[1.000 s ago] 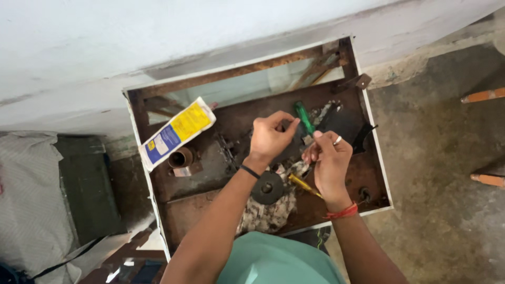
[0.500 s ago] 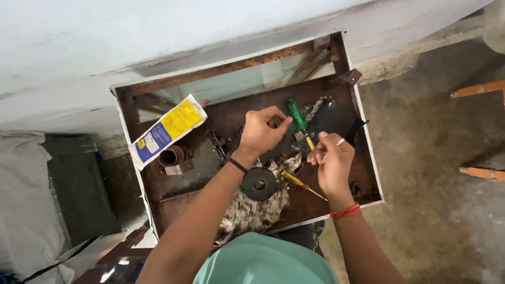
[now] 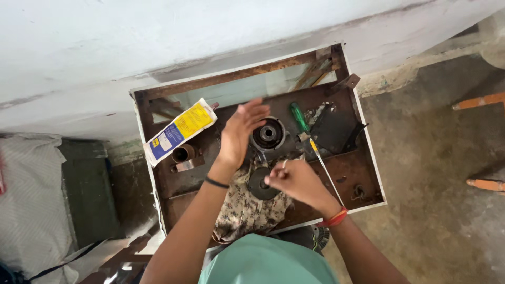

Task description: The person disassembles a cylindrical mechanical component on a workbench, removes a gear, and wipes parts with a cloth. They use a screwdriver to adjust or pry at the assembly and handle small metal pieces. The work continues with repeated cleaning and repositioning of the parts.

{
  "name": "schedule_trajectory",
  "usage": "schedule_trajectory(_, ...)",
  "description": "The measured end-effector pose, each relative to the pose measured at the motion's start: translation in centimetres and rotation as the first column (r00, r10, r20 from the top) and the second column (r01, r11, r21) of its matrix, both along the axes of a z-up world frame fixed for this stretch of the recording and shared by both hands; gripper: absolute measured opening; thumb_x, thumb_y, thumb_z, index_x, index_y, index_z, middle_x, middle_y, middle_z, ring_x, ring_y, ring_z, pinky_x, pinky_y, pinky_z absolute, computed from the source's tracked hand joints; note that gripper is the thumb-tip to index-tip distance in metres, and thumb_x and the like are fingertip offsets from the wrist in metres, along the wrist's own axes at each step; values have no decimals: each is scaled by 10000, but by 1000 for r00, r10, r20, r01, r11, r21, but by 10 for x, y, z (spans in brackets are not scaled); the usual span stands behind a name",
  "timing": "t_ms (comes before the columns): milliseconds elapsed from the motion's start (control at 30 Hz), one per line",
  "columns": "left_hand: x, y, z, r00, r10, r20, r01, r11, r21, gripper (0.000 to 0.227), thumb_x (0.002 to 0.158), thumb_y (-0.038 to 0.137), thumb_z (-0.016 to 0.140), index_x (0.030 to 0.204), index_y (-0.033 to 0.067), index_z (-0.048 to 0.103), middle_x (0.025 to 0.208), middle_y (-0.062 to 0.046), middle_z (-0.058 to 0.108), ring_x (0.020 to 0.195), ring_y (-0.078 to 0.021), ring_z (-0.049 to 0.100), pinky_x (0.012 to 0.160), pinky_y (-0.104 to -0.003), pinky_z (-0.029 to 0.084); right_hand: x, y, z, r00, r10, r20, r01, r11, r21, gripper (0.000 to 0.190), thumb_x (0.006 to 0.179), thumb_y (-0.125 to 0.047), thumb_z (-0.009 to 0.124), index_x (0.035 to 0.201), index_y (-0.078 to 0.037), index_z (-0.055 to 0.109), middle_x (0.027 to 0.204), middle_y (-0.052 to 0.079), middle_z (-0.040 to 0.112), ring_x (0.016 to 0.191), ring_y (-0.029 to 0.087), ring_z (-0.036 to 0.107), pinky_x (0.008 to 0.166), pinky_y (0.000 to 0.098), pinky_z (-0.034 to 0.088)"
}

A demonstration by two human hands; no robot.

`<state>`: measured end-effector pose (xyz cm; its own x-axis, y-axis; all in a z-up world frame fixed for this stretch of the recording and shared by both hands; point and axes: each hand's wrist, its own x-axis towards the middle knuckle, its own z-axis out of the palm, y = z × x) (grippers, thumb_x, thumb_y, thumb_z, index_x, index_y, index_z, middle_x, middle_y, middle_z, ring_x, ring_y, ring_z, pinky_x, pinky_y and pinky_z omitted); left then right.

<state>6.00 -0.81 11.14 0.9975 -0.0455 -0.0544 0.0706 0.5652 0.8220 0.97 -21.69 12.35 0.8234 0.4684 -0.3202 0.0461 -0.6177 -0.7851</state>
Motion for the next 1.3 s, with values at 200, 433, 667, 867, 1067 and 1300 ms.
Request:
schedule_trajectory(200,-59,8,-19,945,229,233,-310,408,859,227,830,50,751,1056,76,741,924,-92,701,785,-216,712,708,-334,577,-12,10,12,987,-67,144,68,998,3,194,834,-217,768,880,-30,799,697,135,744,601,192,682,576,317,513)
schedule_trajectory(433,-73,-4,-11,915,279,292,-383,377,843,203,828,109,772,1021,60,733,936,-117,674,762,-271,683,677,-371,559,36,18,17,899,-256,355,226,966,125,266,865,-238,773,903,24,744,696,150,712,586,218,710,569,331,530)
schedule_trajectory(667,-5,-14,10,996,-72,-43,59,233,971,388,984,390,611,839,44,709,749,-200,699,764,-411,675,697,-504,530,60,32,8,861,-82,501,164,979,-121,258,872,-208,694,781,33,704,734,232,683,715,433,675,646,492,539)
schedule_trajectory(867,19,-9,7,954,-298,13,6,62,998,350,955,299,550,817,42,742,830,-230,705,803,-449,683,751,-543,550,57,40,3,865,-15,501,122,976,-182,254,948,-157,620,802,37,696,759,267,675,728,446,672,686,521,545)
schedule_trajectory(1067,37,-7,-1,925,-367,-96,127,62,990,369,961,299,533,831,17,733,847,-264,700,815,-459,682,770,-546,549,63,33,6,865,71,497,-2,990,-138,273,935,-192,662,782,33,644,735,230,687,682,395,709,646,481,563)
schedule_trajectory(1300,46,2,-17,912,-399,-90,134,84,987,348,912,284,585,791,-12,722,830,-269,693,822,-460,677,770,-530,554,54,41,8,802,91,591,27,982,-188,283,932,-183,702,768,42,648,705,255,671,683,440,674,613,515,534)
